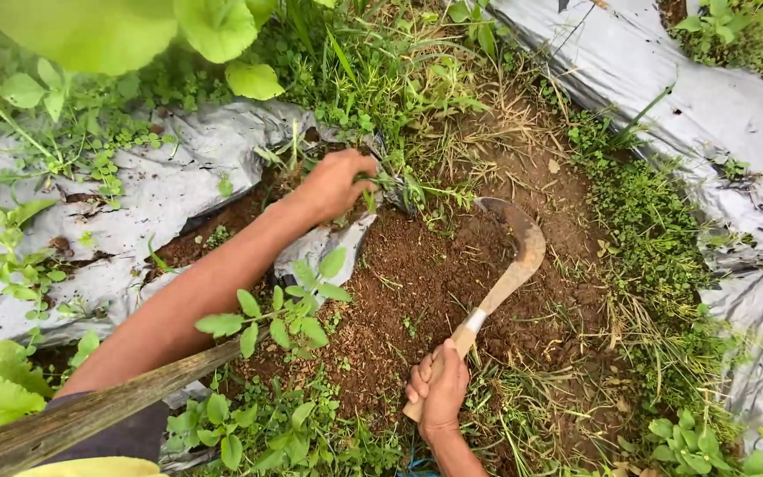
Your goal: Weeding a vegetable garden using a hand sickle and pulling weeds by hand
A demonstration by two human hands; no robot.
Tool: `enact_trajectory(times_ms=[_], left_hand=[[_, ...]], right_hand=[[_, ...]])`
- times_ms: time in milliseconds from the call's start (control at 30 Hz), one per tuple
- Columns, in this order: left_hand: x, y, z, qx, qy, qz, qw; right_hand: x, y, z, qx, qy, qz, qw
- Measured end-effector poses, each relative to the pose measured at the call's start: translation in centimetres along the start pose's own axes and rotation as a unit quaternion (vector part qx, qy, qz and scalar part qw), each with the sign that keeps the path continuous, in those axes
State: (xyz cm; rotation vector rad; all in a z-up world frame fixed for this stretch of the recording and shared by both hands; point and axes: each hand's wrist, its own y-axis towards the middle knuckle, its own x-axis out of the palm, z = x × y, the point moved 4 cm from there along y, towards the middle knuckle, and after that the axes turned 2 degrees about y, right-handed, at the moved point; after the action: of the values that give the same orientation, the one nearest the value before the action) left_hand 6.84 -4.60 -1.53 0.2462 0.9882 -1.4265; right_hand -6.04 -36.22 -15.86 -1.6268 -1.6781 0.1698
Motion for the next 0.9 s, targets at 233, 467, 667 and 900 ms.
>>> enact_trajectory(times_ms=[233,467,667,900], left_hand=[[-5.3,0.8,-2.5,0.065,-0.129,0.295,0.945],[-0.4,1.5,-2.4,0.033,0.172,0.113,0.978],[-2.3,0.6,-1.4,0.078,0.104,0.047,0.99],[1.7,1.4,-2.2,0.075,0.07,-0.016,0.995]], right_hand=[[0.1,-0.4,-0.3,0.002,-0.008,-0.006,1.0],[0.1,-0.1,-0.2,-0.007,-0.011,-0.014,1.0],[0.2,-0.2,-0.3,-0.014,-0.004,-0.022,1.0],[0.8,-0.5,-0.6,0.0,-0.011,-0.007,1.0]])
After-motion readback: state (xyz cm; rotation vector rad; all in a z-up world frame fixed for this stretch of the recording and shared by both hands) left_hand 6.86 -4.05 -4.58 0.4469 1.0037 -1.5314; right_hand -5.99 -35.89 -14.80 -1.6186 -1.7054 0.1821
